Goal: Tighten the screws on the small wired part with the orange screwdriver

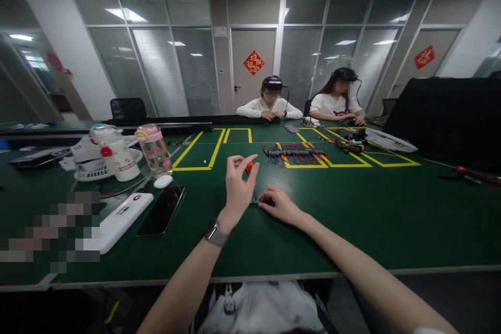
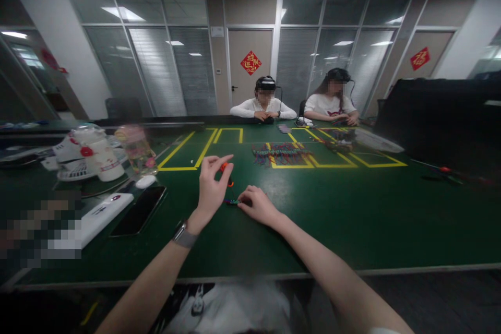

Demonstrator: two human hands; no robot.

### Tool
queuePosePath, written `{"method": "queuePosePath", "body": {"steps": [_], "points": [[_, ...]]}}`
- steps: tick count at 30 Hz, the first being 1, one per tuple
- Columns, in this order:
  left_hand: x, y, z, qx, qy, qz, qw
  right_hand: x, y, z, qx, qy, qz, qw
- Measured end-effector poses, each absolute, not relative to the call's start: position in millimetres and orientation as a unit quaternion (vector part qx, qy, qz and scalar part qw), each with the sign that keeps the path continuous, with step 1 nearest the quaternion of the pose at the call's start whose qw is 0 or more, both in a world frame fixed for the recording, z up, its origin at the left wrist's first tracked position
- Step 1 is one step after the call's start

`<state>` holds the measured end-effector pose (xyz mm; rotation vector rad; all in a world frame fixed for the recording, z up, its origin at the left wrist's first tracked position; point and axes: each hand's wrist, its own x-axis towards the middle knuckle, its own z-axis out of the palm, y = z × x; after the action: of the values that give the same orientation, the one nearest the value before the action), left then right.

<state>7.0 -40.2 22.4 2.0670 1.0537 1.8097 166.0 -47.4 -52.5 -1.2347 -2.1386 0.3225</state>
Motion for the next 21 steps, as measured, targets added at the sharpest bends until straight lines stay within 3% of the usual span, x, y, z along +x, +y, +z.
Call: {"method": "queuePosePath", "body": {"steps": [6,8,13,18,21], "points": [[7,-32,23,0.702,0.248,0.565,0.356,167,-46,-56,-0.468,-0.814,0.122,0.322],[6,-32,23,0.709,0.261,0.571,0.322,167,-45,-56,-0.469,-0.813,0.123,0.321],[5,-39,22,0.703,0.352,0.611,0.087,167,-46,-55,-0.468,-0.814,0.123,0.319],[11,-42,21,0.761,0.244,0.561,0.218,166,-47,-51,-0.47,-0.816,0.122,0.314],[9,-42,22,0.754,0.267,0.569,0.192,166,-47,-51,-0.474,-0.813,0.124,0.314]]}}
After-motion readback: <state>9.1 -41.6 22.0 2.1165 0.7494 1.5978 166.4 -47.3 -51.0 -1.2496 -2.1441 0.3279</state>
